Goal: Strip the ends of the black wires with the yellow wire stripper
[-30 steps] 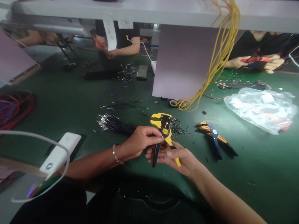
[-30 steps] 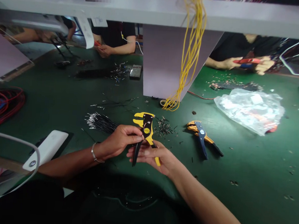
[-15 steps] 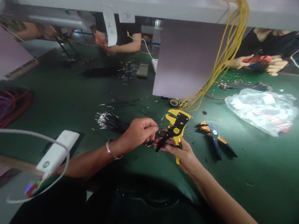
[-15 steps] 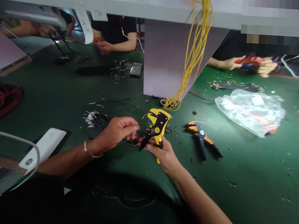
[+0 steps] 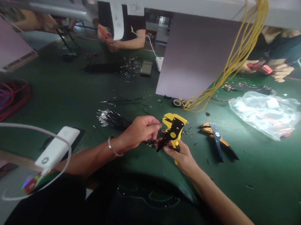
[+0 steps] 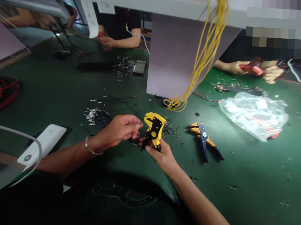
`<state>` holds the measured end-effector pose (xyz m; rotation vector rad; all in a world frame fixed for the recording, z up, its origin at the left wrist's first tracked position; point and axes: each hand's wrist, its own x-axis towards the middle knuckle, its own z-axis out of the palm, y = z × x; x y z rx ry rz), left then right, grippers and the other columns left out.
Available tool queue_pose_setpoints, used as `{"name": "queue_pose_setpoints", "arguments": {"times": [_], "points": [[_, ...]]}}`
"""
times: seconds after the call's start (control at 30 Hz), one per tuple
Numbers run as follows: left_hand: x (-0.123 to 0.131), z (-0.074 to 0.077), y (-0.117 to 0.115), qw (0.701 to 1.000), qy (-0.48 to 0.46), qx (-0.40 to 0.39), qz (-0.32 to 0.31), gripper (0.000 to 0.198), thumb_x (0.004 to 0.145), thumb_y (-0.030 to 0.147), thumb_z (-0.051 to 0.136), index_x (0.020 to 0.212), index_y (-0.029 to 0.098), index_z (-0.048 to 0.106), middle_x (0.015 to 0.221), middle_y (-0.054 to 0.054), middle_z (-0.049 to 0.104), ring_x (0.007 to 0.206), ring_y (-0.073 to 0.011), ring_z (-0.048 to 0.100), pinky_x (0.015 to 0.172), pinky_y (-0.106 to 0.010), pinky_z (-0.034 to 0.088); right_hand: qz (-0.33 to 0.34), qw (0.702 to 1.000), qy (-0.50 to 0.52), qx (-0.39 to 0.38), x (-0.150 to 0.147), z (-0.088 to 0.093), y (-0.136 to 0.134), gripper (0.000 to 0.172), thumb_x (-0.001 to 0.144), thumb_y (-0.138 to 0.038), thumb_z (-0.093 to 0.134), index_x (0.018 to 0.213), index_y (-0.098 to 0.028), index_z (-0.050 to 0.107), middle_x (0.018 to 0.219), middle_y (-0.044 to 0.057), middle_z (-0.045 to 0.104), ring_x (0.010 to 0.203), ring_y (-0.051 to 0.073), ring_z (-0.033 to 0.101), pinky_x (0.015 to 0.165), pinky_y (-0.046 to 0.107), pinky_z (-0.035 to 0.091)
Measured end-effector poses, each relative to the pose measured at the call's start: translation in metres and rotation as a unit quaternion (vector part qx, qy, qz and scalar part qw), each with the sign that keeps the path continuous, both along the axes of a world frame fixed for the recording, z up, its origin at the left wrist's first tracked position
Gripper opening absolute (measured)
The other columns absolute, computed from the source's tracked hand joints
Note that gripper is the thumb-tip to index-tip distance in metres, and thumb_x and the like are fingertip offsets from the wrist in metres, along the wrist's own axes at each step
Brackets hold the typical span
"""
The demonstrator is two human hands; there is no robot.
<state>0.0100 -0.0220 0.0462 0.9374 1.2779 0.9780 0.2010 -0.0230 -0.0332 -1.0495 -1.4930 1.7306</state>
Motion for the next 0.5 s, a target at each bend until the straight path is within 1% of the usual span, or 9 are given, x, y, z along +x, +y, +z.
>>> {"name": "queue_pose_setpoints", "arguments": {"times": [0.1,0.2,0.37,0.5], "points": [[0.001,0.0,0.001,1.0,-0.014,0.002,0.023,0.006,0.083,0.011,0.053,0.079,0.013,0.056,0.047,0.003,0.054,0.034,-0.0013,0.032,0.037,-0.019,0.018,-0.008,1.0,0.006,0.016,-0.001,-0.002,0.001,0.025,0.077,-0.04,0.071,0.092,-0.02,0.064,0.086,0.004,0.068,0.084,0.024,0.062,0.083,0.041,0.049],[0.0,0.0,0.001,0.999,-0.022,0.007,0.038,0.009,0.084,0.008,0.051,0.078,0.014,0.052,0.049,0.002,0.056,0.033,-0.001,0.033,0.036,-0.018,0.018,-0.012,0.999,0.025,0.024,0.0,-0.004,0.002,0.023,0.078,-0.037,0.07,0.092,-0.02,0.064,0.089,0.005,0.067,0.084,0.023,0.06,0.083,0.039,0.047],[0.001,-0.004,-0.001,0.997,-0.051,-0.049,-0.013,0.015,0.085,0.008,0.051,0.072,0.013,0.051,0.05,0.0,0.058,0.032,0.0003,0.032,0.035,-0.017,0.016,-0.018,0.997,-0.022,0.07,0.002,-0.006,0.003,0.02,0.08,-0.037,0.068,0.082,-0.019,0.061,0.076,0.002,0.062,0.072,0.019,0.055,0.07,0.032,0.046],[0.005,-0.011,-0.003,0.994,-0.075,-0.067,-0.037,0.015,0.085,0.008,0.051,0.071,0.014,0.052,0.048,0.002,0.057,0.031,0.0004,0.03,0.035,-0.017,0.016,-0.015,0.992,-0.069,0.109,0.002,-0.003,0.002,0.021,0.081,-0.038,0.064,0.086,-0.018,0.06,0.07,-0.001,0.058,0.063,0.016,0.05,0.06,0.028,0.042]]}}
